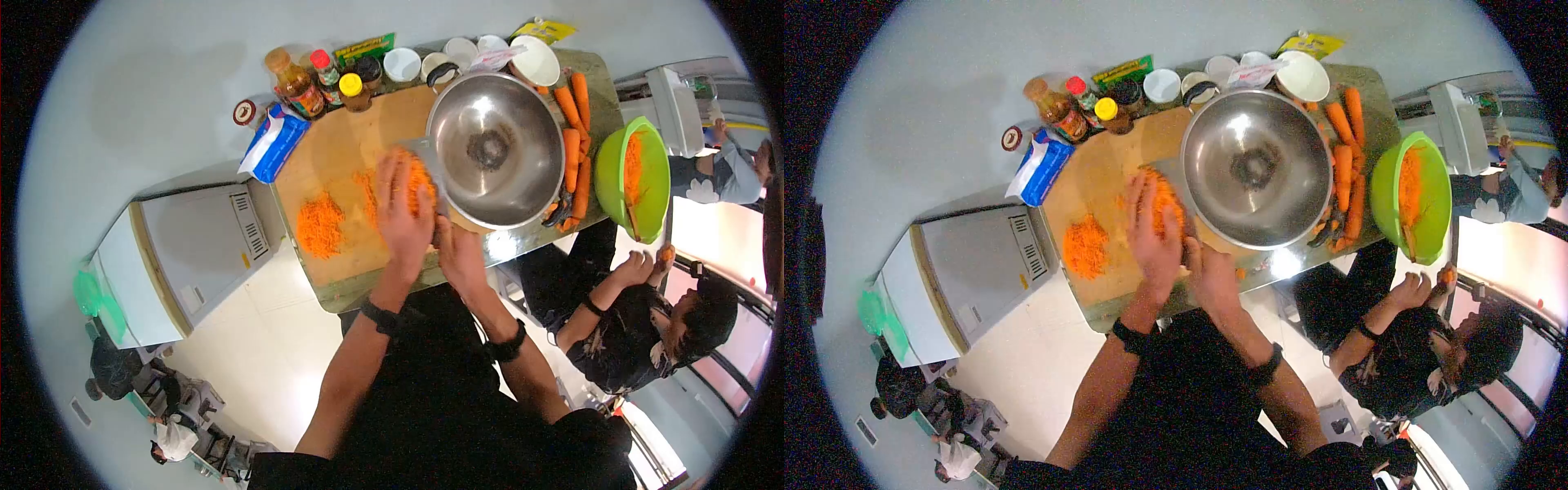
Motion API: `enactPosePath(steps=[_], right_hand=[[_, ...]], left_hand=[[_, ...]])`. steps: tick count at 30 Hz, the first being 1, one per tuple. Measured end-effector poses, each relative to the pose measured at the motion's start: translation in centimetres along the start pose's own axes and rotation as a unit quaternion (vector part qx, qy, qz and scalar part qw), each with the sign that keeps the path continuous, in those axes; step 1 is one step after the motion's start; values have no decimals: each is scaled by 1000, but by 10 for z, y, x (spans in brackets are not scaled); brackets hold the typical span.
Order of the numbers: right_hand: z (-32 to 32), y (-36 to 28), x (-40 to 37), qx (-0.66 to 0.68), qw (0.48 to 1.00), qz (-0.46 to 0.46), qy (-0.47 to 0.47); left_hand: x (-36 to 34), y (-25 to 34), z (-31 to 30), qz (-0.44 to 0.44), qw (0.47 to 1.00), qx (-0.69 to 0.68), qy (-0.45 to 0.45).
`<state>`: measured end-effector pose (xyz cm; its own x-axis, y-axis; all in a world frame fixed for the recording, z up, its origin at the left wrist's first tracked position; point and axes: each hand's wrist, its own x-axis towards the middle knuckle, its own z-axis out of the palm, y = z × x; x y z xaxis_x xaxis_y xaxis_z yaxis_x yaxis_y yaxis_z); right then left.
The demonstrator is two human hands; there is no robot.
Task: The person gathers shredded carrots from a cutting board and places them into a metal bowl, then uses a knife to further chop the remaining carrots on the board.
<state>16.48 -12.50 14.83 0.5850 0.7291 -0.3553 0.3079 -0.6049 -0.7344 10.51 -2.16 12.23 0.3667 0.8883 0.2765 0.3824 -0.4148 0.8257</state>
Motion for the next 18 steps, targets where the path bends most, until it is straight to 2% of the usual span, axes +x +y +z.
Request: enactPosePath(steps=[1, 3, 5, 7, 8, 9, 10, 11, 13, 14, 15, 16, 17, 18], right_hand=[[-18, -8, -3, -2, 1000, -7, 4], [-52, -18, -9, 8, 997, 66, 38], [-74, -14, -10, -29, 992, 60, 105], [-85, -4, 4, -35, 989, 65, 127], [-85, 13, 20, -112, 979, 45, 164], [-85, 34, 31, -188, 962, 25, 197], [-89, 58, 36, -190, 962, 28, 193], [-93, 81, 46, -226, 957, 11, 183], [-105, 92, 59, -259, 948, -10, 182], [-110, 94, 56, -294, 939, 41, 177], [-116, 94, 52, -327, 925, 91, 170], [-122, 94, 48, -312, 929, 75, 183], [-126, 96, 43, -313, 928, 75, 185], [-130, 99, 40, -293, 936, 77, 180]], left_hand=[[5, 16, 7, 11, 1000, -28, 1], [17, 52, 20, 38, 996, -83, -4], [28, 72, 41, 54, 992, -111, 0], [37, 77, 65, 125, 979, -156, -30], [42, 71, 83, 120, 980, -157, -30], [42, 54, 109, 88, 989, -94, -77], [35, 41, 124, 57, 990, -30, -124], [28, 32, 127, 59, 990, -30, -124], [33, 16, 121, -109, 953, -88, -268], [34, 12, 115, -107, 952, -90, -271], [37, 9, 107, -145, 956, -89, -238], [40, 6, 103, -181, 958, -88, -203], [41, 5, 98, -179, 958, -90, -203], [40, -1, 99, -255, 934, -169, -186]])
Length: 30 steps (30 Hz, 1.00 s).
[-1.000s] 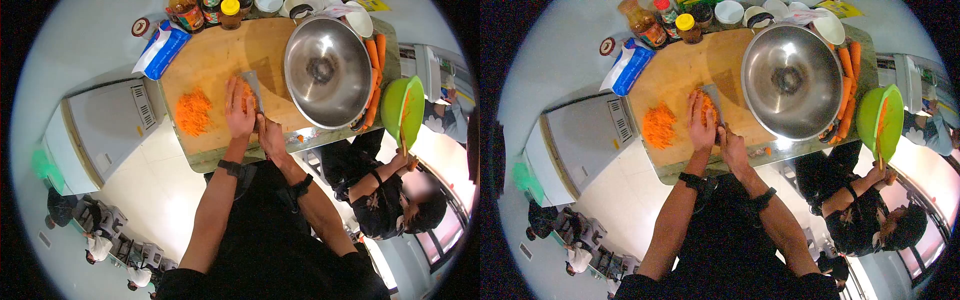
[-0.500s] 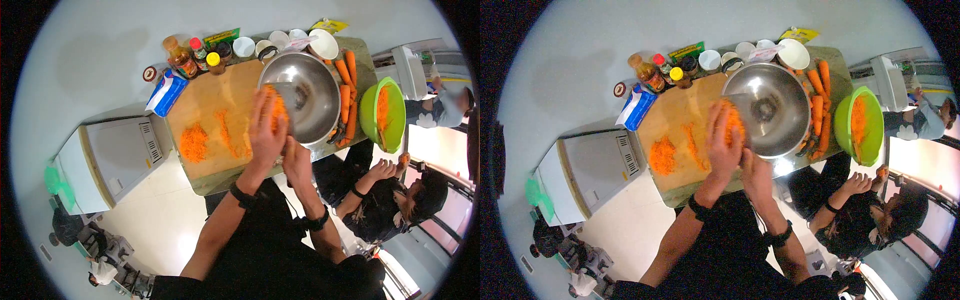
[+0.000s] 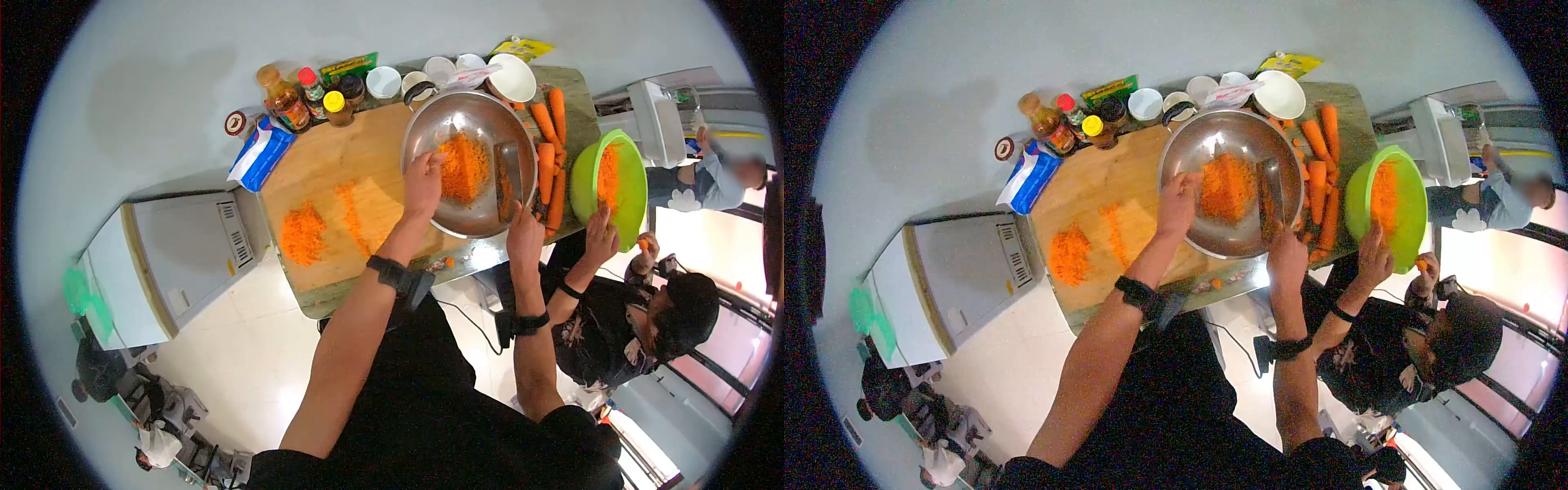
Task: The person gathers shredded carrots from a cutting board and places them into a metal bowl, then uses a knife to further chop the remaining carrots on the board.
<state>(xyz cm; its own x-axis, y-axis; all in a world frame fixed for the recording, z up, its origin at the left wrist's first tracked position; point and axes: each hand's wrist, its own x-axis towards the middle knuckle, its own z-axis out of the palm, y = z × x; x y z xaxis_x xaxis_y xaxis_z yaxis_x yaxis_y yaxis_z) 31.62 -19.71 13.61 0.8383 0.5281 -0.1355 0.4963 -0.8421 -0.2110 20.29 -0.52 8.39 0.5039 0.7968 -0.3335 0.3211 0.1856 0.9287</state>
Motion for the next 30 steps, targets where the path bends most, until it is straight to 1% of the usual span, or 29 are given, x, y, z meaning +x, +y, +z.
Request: enactPosePath(steps=[1, 2, 3, 4, 5, 6, 7, 8, 9, 10, 11, 12, 13, 14, 16, 17, 18, 19, 20, 21, 23, 24, 25, 26, 27, 28, 29, 30], right_hand=[[-4, 1, -1, 21, 1000, 3, -6], [-9, 3, -6, 20, 1000, 6, -2], [-17, 1, -11, 55, 998, 11, 18], [-26, -4, -17, 90, 995, 15, 37], [-35, -11, -25, 89, 995, 15, 39], [-46, -21, -33, 117, 991, 33, 59], [-50, -28, -37, 144, 985, 49, 77], [-44, -29, -37, 145, 985, 48, 79], [-30, -27, -35, 142, 982, 27, 120], [-14, -27, -34, 139, 977, 8, 160], [4, -29, -28, 160, 974, -5, 160], [22, -21, -16, 100, 987, -40, 118], [26, -22, -7, 41, 993, -77, 77], [26, -21, -8, 42, 993, -82, 81], [7, -34, -14, 16, 999, 14, 36], [-5, -38, -14, 14, 999, 6, 41], [-19, -39, -20, 5, 997, -14, 70], [-34, -42, -28, -5, 995, -34, 99], [-50, -48, -36, 47, 992, -43, 109], [-52, -48, -40, 46, 991, -50, 112], [-48, -50, -43, 93, 986, -22, 137], [-35, -57, -46, 108, 979, -6, 171], [-14, -45, -40, 105, 980, -9, 170], [12, -23, -29, 62, 989, -47, 125], [12, -32, -26, 22, 993, -88, 81], [14, -41, -30, 5, 997, -41, 65], [13, -47, -39, 5, 997, -44, 68], [8, -57, -48, 38, 993, -16, 112]], left_hand=[[5, -10, 4, -58, 994, -97, 2], [9, -21, 10, -52, 958, -281, 34], [7, -13, 5, -50, 957, -284, 31], [2, -2, -9, -98, 937, -335, 11], [-3, 10, -20, -146, 912, -383, -7], [-7, 13, -25, -145, 912, -384, -8], [-12, 16, -30, -177, 885, -430, 5], [-16, 20, -34, -205, 856, -475, 18], [-18, 21, -37, -202, 856, -475, 18], [-21, 17, -40, -222, 830, -512, 11], [-28, 12, -42, -245, 801, -547, 4], [-34, 6, -43, -245, 801, -546, 1], [-38, 1, -44, -259, 784, -565, -7], [-40, -4, -48, -270, 766, -584, -13], [-55, -7, -60, -259, 766, -588, -21], [-60, -9, -63, -254, 763, -594, -27], [-64, -14, -67, -252, 760, -599, -25], [-67, -22, -73, -271, 744, -610, -13], [-67, -29, -79, -286, 729, -621, -2], [-69, -38, -86, -282, 727, -626, -1], [-73, -58, -104, -263, 726, -635, -4], [-74, -64, -114, -260, 725, -638, -1], [-78, -71, -120, -260, 753, -604, 26], [-83, -77, -125, -261, 779, -568, 52], [-86, -81, -131, -258, 777, -572, 54], [-91, -85, -140, -263, 808, -523, 66], [-94, -87, -146, -269, 837, -471, 76], [-94, -93, -151, -264, 836, -475, 76]])
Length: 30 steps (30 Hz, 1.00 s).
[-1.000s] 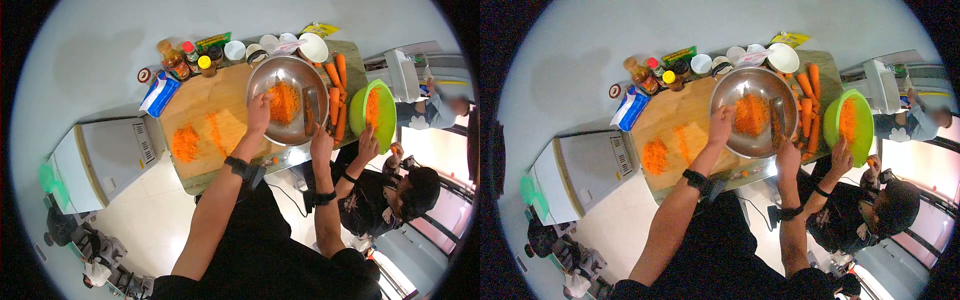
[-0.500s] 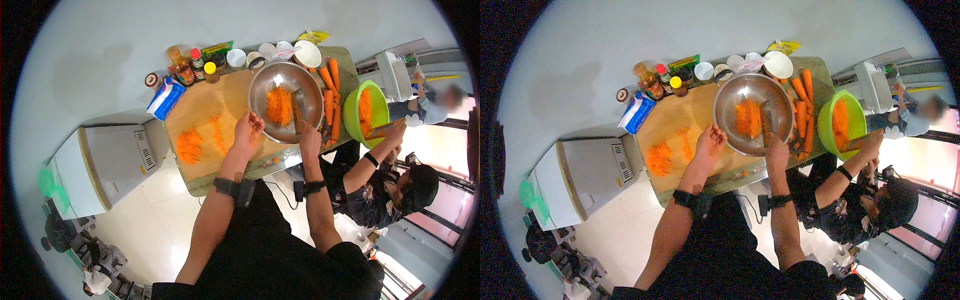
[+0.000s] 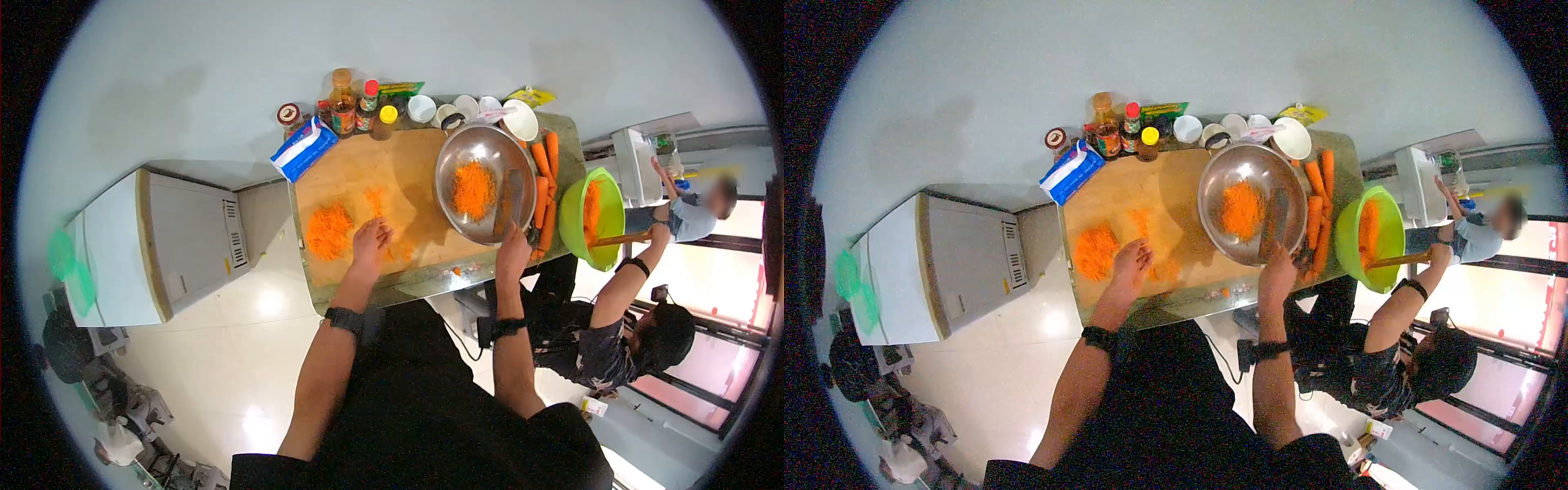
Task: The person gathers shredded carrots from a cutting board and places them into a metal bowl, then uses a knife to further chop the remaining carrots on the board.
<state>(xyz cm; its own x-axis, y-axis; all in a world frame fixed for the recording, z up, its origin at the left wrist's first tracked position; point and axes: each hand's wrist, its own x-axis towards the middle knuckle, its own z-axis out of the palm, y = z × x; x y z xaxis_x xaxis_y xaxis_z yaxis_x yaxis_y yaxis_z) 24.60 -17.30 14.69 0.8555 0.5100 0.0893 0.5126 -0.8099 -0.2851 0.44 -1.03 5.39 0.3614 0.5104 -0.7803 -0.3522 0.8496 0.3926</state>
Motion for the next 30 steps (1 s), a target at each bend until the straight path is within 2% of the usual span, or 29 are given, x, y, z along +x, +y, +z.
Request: enactPosePath(steps=[1, 3, 5, 6, 8, 9, 10, 11, 12, 14, 15, 17, 18, 20, 21, 23, 24, 26, 27, 29, 30], right_hand=[[-3, -4, -6, 28, 998, 33, 43], [-15, 4, -7, -9, 999, 19, 27], [-37, -5, -9, 40, 999, 8, 21], [-40, -12, -14, 86, 994, 20, 67], [-23, -2, -13, 104, 991, 28, 81], [-16, 3, -13, 119, 988, 26, 91], [-15, 13, -10, 64, 995, 80, 11], [-12, 21, -12, 66, 994, 84, 15], [-13, 22, -19, 104, 989, 104, 8], [1, 44, -23, 148, 975, 166, -17], [7, 62, -24, 148, 974, 173, -20], [13, 91, -26, 209, 956, 184, -96], [12, 96, -26, 210, 954, 190, -97], [0, 100, -19, 210, 945, 227, -105], [-3, 103, -15, 208, 945, 228, -111], [-5, 111, -6, 203, 939, 236, -148], [-4, 114, -2, 200, 938, 235, -157], [2, 118, 10, 228, 938, 220, -139], [-1, 116, 20, 224, 938, 216, -152], [-10, 108, 42, 242, 906, 261, -230], [-8, 109, 51, 254, 903, 249, -239]], left_hand=[[2, -2, -10, 30, 999, 34, -12], [3, -14, -24, 50, 996, 70, -24], [5, -16, -28, 61, 991, 110, -40], [10, -17, -30, 62, 990, 117, -45], [15, -24, -34, 123, 965, 217, -80], [12, -24, -28, 120, 963, 225, -88], [11, -25, -21, 161, 945, 263, -112], [11, -26, -13, 203, 923, 298, -134], [4, -20, 0, 204, 921, 303, -137], [-19, -7, 34, 283, 831, 453, -157], [-25, -7, 50, 278, 829, 458, -158], [-26, -9, 84, 332, 738, 552, -201], [-26, -12, 101, 327, 736, 557, -203], [-16, -23, 134, 356, 618, 655, -250], [-3, -32, 150, 351, 620, 656, -247], [28, -54, 176, 305, 481, 794, -213], [45, -69, 182, 298, 485, 795, -208], [78, -99, 190, 392, 484, 760, -183], [87, -111, 196, 384, 491, 763, -173], [103, -127, 202, 375, 454, 797, -137], [111, -131, 203, 366, 461, 798, -128]])
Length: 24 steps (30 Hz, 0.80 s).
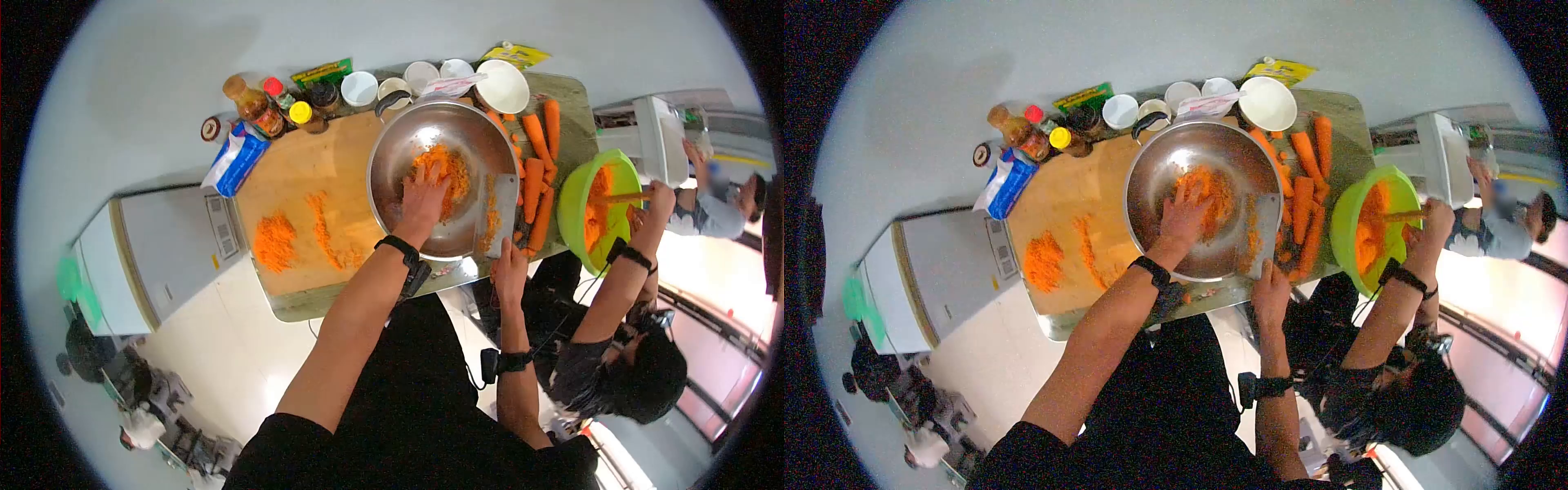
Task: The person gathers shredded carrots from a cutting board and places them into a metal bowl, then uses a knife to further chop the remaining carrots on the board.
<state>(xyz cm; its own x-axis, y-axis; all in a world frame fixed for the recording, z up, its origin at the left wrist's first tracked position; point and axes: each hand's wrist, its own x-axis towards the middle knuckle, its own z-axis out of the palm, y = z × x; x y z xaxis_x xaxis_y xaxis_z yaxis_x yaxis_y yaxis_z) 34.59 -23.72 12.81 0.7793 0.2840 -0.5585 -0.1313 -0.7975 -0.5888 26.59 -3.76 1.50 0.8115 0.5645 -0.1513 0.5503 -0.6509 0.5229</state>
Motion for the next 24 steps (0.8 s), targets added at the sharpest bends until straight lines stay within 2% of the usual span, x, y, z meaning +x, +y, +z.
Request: enactPosePath(steps=[1, 3, 6, 9, 11, 12, 14, 15, 16, 17, 18, 20, 21, 23, 24], right_hand=[[0, 9, 15, -11, 1000, 3, -11], [5, 25, 47, -103, 987, -122, 30], [8, 20, 72, -117, 977, -178, 5], [3, 9, 75, -100, 985, -142, -18], [5, 18, 81, -93, 985, -137, -38], [5, 23, 83, -77, 986, -137, -48], [2, 22, 84, -62, 987, -138, -60], [1, 17, 80, -28, 987, -131, -86], [1, 11, 77, 8, 986, -123, -110], [1, 6, 74, 11, 986, -122, -109], [0, 2, 70, 36, 985, -123, -114], [1, 3, 73, 63, 984, -123, -112], [3, 6, 76, 65, 984, -122, -110], [2, 12, 79, 69, 985, -120, -106], [1, 12, 77, 46, 986, -123, -99]], left_hand=[[2, 0, 6, -11, 1000, 25, -15], [-1, -2, 13, -35, 998, 49, -31], [-14, -20, 12, -79, 997, -24, 10], [-29, -36, 10, -120, 992, 23, -18], [-30, -48, 5, -192, 977, -63, -67], [-32, -47, -3, -196, 977, -63, -63], [-35, -41, -22, -258, 941, -213, -45], [-34, -43, -15, -260, 941, -212, -44], [-31, -47, -5, -284, 832, -477, -13], [-29, -51, 6, -283, 654, -701, 18], [-32, -43, -1, -283, 656, -700, 13], [-36, -24, -28, -222, 438, -870, 47], [-35, -20, -33, -222, 439, -870, 42], [-32, -13, -42, -222, 308, -925, 22], [-34, -8, -48, -223, 309, -924, 19]])
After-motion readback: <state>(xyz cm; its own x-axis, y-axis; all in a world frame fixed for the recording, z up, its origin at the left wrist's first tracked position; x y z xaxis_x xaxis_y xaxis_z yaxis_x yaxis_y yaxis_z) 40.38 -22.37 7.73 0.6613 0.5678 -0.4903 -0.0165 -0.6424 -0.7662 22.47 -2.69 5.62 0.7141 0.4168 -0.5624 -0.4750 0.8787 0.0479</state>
